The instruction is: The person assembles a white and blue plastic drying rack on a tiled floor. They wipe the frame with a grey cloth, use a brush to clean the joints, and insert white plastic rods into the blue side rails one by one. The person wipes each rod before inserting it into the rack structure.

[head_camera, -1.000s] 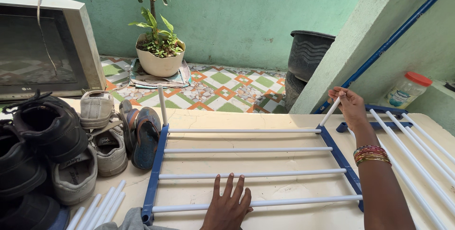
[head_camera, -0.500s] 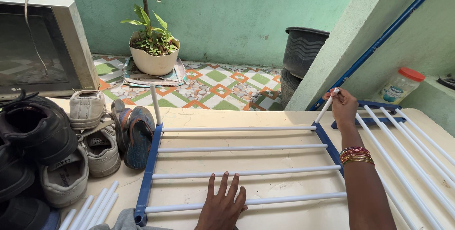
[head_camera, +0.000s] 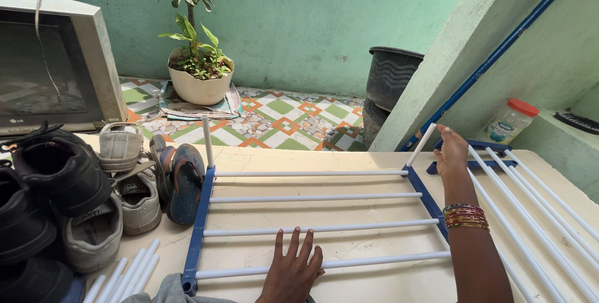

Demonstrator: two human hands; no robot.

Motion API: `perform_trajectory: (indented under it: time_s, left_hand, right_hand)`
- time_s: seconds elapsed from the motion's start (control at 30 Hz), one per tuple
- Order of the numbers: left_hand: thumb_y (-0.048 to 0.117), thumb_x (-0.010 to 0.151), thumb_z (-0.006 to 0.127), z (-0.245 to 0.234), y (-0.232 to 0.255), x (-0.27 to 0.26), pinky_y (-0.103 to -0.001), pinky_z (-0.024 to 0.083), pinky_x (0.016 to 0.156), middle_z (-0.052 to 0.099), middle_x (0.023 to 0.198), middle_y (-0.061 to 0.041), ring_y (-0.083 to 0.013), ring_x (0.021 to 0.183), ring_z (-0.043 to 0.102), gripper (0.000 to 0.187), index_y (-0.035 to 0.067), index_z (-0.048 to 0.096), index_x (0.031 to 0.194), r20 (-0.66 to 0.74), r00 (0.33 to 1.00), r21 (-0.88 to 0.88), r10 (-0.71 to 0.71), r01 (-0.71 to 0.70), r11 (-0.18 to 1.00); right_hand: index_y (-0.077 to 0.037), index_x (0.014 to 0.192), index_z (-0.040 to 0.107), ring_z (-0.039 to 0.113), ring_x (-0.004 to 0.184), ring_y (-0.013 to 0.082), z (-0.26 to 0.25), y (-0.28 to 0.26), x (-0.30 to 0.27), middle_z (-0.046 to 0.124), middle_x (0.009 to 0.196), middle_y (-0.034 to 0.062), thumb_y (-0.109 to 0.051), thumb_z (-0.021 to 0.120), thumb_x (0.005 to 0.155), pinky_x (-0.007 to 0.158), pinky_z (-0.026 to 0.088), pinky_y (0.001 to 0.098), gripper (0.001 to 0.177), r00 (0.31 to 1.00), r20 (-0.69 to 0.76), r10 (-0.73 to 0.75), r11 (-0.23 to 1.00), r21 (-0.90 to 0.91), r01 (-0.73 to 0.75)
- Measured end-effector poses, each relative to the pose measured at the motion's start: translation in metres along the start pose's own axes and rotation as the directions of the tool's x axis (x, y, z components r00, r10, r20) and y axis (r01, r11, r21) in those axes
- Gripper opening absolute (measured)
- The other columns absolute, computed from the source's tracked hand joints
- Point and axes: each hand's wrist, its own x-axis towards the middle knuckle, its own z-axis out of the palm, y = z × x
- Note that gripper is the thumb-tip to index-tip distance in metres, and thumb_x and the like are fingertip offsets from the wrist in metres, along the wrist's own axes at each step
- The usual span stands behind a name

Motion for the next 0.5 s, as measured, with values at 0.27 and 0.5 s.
perform_trajectory:
  time_s: [0.27, 0.5]
  left_hand:
    - [0.047, 0.097, 0.059, -0.006, 0.002, 0.003, -0.082, 0.019, 0.105, 0.045, 0.145, -0.032, -0.0565, 0.135, 0.038, 0.05, 0.004, 0.061, 0.124, 0.042, 0.999, 0.001, -0.016, 0.016, 1.0]
    - [0.047, 0.098, 0.057, -0.005, 0.002, 0.003, -0.081, 0.02, 0.105, 0.047, 0.145, -0.032, -0.0562, 0.135, 0.038, 0.05, 0.004, 0.061, 0.123, 0.003, 1.0, 0.003, -0.01, 0.01, 1.0]
  right_hand:
    - [0.002, 0.136, 0.055, 0.054, 0.139, 0.0277, -0.063, -0.012, -0.078, 0.061, 0.14, 0.0161, -0.034, 0.034, 0.113, 0.121, 0.04, 0.0482, 0.048, 0.895, 0.443, 0.056, 0.888, 0.387, -0.247]
    - [0.001, 0.127, 0.063, 0.064, 0.113, 0.028, -0.062, 0.006, -0.046, 0.056, 0.098, 0.0168, -0.021, 0.061, 0.11, 0.114, 0.052, 0.0464, 0.028, 0.975, 0.217, 0.038, 0.982, 0.172, -0.076]
